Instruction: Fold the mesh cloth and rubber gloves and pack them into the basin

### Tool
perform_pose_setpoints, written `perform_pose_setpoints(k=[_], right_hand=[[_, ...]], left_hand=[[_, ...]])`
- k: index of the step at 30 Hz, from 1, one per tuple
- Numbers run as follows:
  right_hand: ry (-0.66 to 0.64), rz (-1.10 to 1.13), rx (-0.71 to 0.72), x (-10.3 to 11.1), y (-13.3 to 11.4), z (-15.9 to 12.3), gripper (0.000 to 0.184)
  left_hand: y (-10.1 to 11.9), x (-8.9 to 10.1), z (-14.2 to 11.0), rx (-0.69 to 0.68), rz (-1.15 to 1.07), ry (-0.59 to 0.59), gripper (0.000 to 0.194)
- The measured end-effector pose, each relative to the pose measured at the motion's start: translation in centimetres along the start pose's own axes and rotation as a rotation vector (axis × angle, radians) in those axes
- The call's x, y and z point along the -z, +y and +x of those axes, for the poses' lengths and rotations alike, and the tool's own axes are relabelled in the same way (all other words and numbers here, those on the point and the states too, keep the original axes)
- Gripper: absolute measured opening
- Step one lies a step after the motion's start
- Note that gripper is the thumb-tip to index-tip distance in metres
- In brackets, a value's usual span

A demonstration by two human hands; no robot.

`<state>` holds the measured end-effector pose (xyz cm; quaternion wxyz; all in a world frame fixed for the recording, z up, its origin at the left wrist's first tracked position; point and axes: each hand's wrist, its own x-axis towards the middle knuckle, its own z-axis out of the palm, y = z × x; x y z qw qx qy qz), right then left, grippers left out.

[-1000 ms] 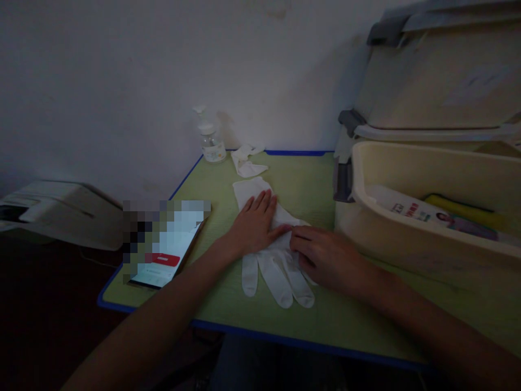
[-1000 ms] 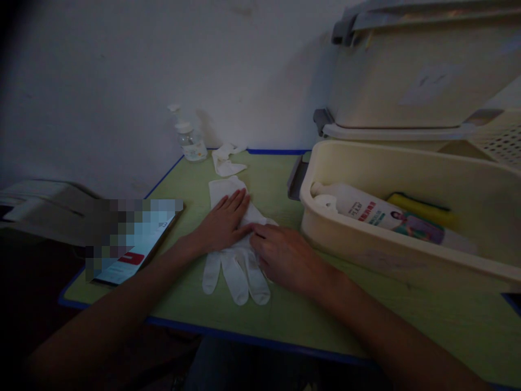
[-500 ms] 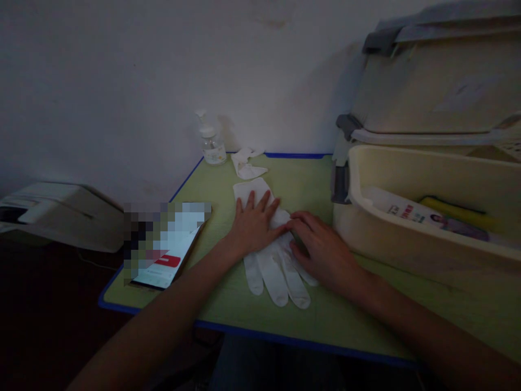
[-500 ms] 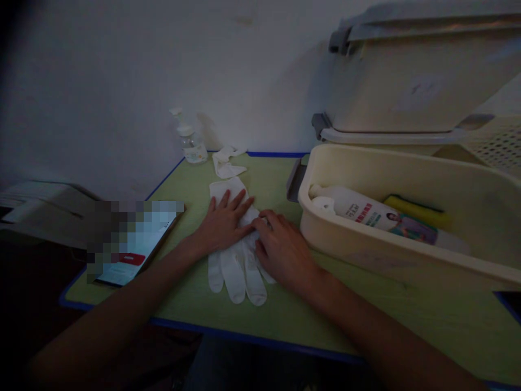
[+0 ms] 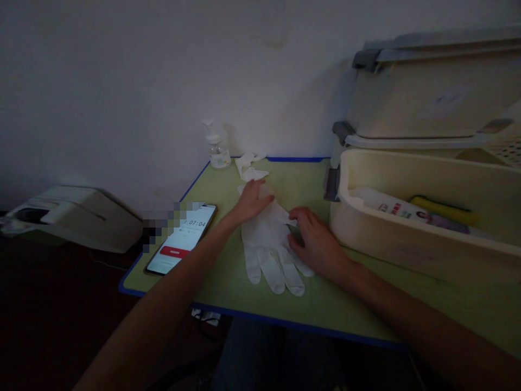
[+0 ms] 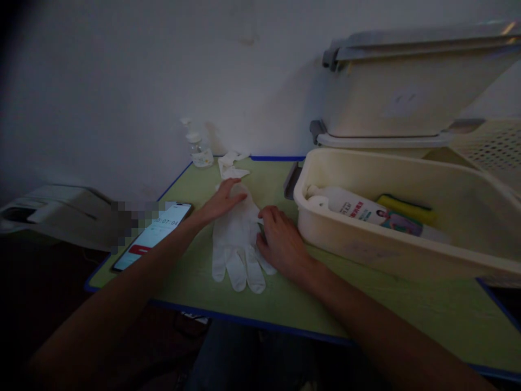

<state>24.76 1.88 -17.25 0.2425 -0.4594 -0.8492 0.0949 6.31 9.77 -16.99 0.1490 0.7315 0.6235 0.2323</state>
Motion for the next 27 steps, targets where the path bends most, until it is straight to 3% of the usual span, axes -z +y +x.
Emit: perform_pose_setpoints(k=[2,3,5,9,13,19,23,27], right_hand=[[-0.006,0.043,-0.005,-0.1,0.1,0.0,0.025],[-0.008,0.062,-0.003,-0.1,0.1,0.0,0.025],[-0.005,0.089,0.008,0.0,0.2,0.0,0.024],[0.005,0.092,0.009,0.0,0.3,0.2,0.024],[0.001,0.097,0.027,-0.1,0.5,0.2,0.030],[0.046,-0.022,0.153,0.3,0.2,0.1,0.027],[0.014,-0.165,0.222,1.0,-0.1,0.1,0.025],[-0.028,-0.235,0.188,1.3,-0.4,0.0,0.025]], left_hand=[[-0.2,0.0,1.8,0.118,-0.014,0.228,0.045],[-0.2,-0.1,2.5,0.192,0.005,0.268,0.043],[-0.3,-0.4,3.5,0.277,0.043,0.261,0.038],[-0.8,-0.7,4.0,0.312,0.048,0.209,0.027],[-0.7,-0.8,3.6,0.271,0.086,0.212,0.023],[1.1,-0.6,2.9,0.024,0.207,0.402,0.021],[1.9,-1.0,3.1,0.047,0.065,0.353,0.025],[2.0,-2.4,3.3,0.052,-0.112,0.273,0.046]])
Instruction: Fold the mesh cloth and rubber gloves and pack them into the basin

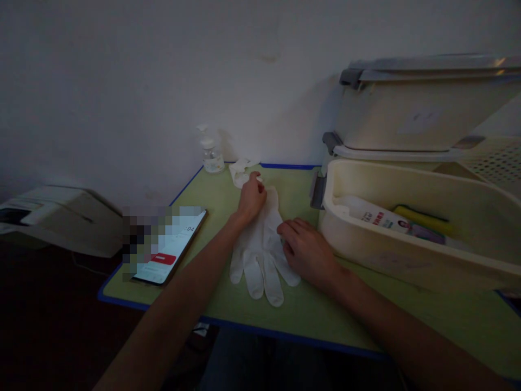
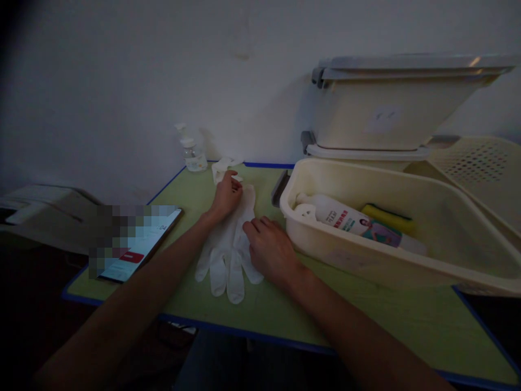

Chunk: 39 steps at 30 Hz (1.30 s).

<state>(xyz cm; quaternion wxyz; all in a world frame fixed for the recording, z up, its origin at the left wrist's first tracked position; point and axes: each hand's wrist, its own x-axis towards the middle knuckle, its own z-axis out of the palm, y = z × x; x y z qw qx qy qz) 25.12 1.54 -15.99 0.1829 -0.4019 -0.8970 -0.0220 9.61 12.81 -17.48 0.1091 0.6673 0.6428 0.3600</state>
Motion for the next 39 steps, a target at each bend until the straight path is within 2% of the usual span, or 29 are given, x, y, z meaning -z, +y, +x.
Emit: perform_pose_setpoints(k=[2,7,10,13,17,19,22,32,35,39], right_hand=[[-0.014,0.009,-0.042,0.0,-0.2,-0.1,0.025],[-0.012,0.088,-0.135,0.4,-0.7,-0.3,0.023],[-0.039,0.098,-0.165,0.7,-0.9,-0.4,0.023],[-0.087,0.063,-0.157,0.9,-1.1,-0.6,0.025],[-0.141,-0.002,-0.130,1.1,-1.3,-0.7,0.028],[-0.173,-0.027,-0.138,1.2,-1.4,-0.7,0.027],[-0.183,-0.063,-0.145,1.4,-1.5,-0.7,0.028],[-0.095,-0.188,-0.120,2.2,-1.6,-0.8,0.027],[0.019,-0.151,-0.099,2.2,-1.7,-0.9,0.025],[0.242,0.055,0.015,2.5,-1.4,-1.5,0.026]], left_hand=[[-0.1,-0.6,-0.3,-0.064,0.024,-0.061,0.047],[0.4,-0.6,-1.4,-0.231,0.185,-0.183,0.024],[1.0,-0.2,-2.0,-0.289,0.360,-0.261,0.031],[1.2,0.0,-2.4,-0.287,0.490,-0.287,0.044],[1.0,0.2,-2.5,-0.226,0.526,-0.360,0.058],[0.8,0.2,-2.4,-0.217,0.510,-0.390,0.060],[0.8,0.2,-2.3,-0.224,0.492,-0.348,0.056],[1.2,0.7,-1.8,-0.252,0.426,-0.131,0.034],[1.2,0.4,-1.8,-0.276,0.373,-0.147,0.034],[1.1,-0.2,-2.1,-0.270,0.419,-0.285,0.045]])
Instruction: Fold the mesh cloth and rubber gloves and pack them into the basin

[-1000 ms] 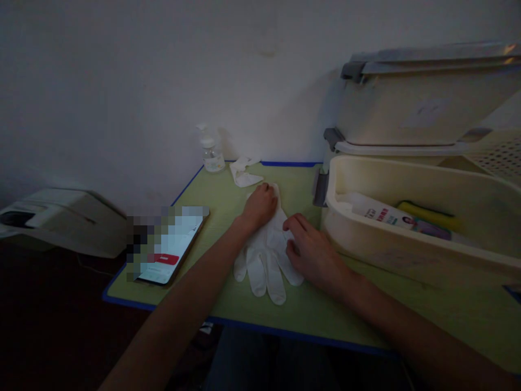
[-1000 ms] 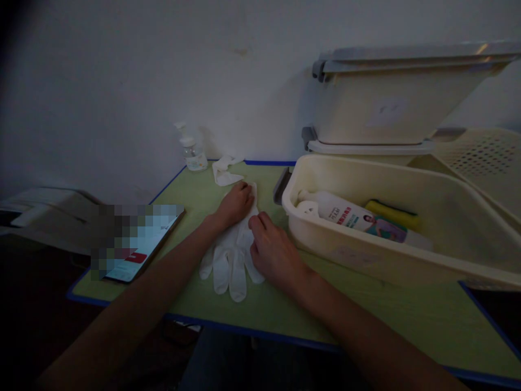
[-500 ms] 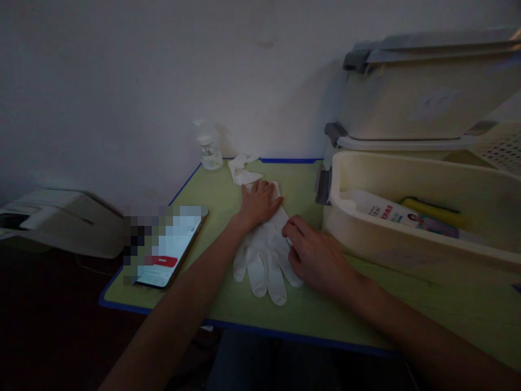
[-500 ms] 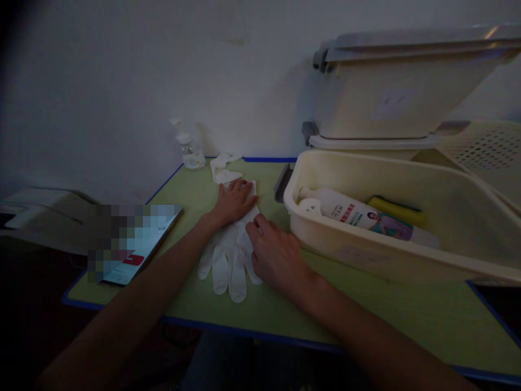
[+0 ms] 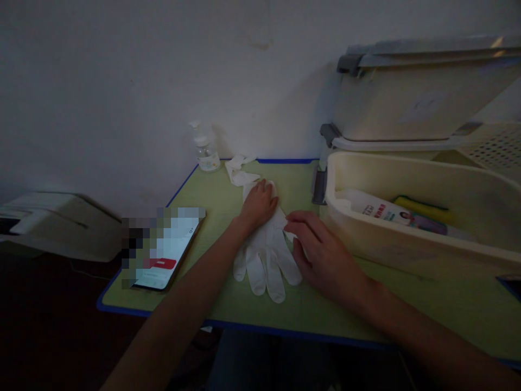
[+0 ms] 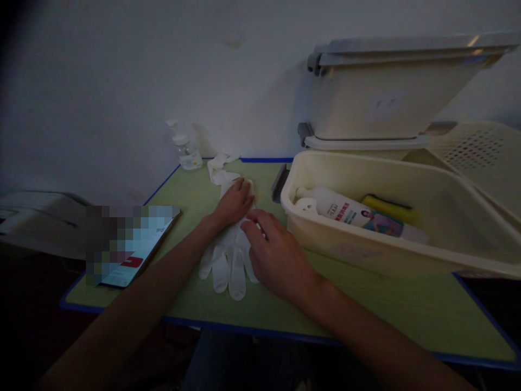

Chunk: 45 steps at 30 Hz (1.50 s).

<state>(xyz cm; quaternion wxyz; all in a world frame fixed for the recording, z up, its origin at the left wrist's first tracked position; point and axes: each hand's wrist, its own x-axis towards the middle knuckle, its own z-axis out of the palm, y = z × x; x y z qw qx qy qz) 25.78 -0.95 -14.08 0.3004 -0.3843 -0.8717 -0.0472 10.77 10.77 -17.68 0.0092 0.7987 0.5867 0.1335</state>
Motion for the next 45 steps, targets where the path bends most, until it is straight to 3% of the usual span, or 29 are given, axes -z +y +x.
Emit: perform_pose_setpoints(k=[4,9,15,19,22,26,29,35,45], right_hand=[[-0.022,0.145,0.098,0.4,1.0,-1.6,0.027],[0.011,-0.140,0.271,0.2,1.9,-3.0,0.028],[-0.143,-0.227,0.038,-0.9,1.5,-2.6,0.011],[-0.343,-0.247,-0.123,-1.4,1.1,-1.9,0.017],[-0.418,-0.256,-0.139,-1.4,1.2,-1.7,0.019],[-0.299,-0.267,0.002,-1.2,1.7,-1.9,0.028],[-0.226,-0.291,0.075,-1.3,1.9,-2.1,0.023],[-0.212,-0.293,0.081,-1.3,1.7,-2.2,0.013],[-0.247,-0.229,0.008,-1.2,1.6,-2.0,0.014]], left_hand=[[0.2,-0.2,-0.1,0.037,0.057,-0.123,0.055],[0.3,0.0,0.0,0.049,0.079,-0.155,0.057],[0.4,0.1,0.1,0.055,0.102,-0.179,0.058],[0.3,0.1,0.1,0.059,0.091,-0.184,0.059],[0.3,0.1,0.1,0.058,0.074,-0.180,0.059],[0.2,0.0,0.1,0.055,0.054,-0.171,0.058],[0.1,-0.2,0.2,0.049,0.053,-0.159,0.059],[0.1,-0.2,0.2,0.057,0.058,-0.165,0.058],[-0.1,-0.4,0.3,0.056,0.052,-0.157,0.059]])
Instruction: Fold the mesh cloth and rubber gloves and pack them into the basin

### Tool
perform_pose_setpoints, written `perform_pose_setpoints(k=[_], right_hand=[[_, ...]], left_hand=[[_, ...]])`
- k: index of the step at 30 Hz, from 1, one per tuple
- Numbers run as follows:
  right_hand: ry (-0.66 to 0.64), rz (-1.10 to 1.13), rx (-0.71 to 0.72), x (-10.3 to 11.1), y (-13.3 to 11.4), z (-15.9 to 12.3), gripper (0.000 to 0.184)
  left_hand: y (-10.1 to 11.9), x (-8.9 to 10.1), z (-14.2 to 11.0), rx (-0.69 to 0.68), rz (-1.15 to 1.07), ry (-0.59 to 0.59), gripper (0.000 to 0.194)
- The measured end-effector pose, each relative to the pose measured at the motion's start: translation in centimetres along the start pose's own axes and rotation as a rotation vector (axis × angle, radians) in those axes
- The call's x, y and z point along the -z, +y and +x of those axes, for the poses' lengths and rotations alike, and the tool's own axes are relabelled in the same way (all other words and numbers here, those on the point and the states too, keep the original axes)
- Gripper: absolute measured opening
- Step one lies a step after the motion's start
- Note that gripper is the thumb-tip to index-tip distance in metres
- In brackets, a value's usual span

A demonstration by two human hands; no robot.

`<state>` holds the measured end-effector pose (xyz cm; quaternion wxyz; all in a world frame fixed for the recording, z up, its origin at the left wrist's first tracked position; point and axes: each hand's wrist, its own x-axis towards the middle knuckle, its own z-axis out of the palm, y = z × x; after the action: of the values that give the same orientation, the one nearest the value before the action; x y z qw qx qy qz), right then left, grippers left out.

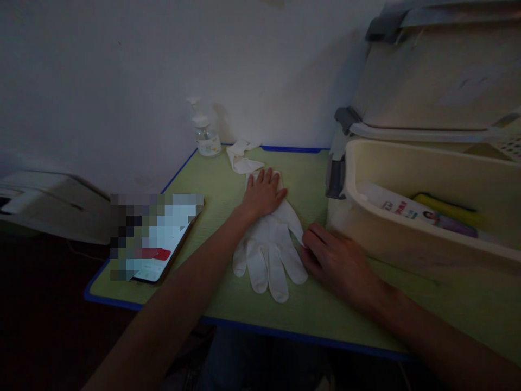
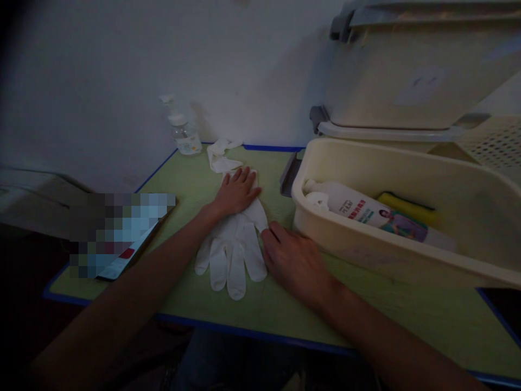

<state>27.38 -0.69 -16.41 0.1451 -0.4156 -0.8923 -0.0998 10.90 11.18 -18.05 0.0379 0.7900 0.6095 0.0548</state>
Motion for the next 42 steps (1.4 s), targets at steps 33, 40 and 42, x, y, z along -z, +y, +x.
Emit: perform_pose_setpoints(k=[33,40,42], right_hand=[[0.029,0.344,-0.107,-0.3,0.1,-0.3,0.020],[0.089,0.362,-0.107,-1.0,0.2,-0.2,0.018],[0.109,0.341,-0.102,-1.1,0.3,-0.2,0.018]], left_hand=[[0.0,0.1,-0.1,-0.008,0.017,0.018,0.057],[0.0,0.2,-0.1,-0.002,0.009,0.013,0.057],[0.0,0.2,-0.1,-0.005,0.009,0.010,0.057]])
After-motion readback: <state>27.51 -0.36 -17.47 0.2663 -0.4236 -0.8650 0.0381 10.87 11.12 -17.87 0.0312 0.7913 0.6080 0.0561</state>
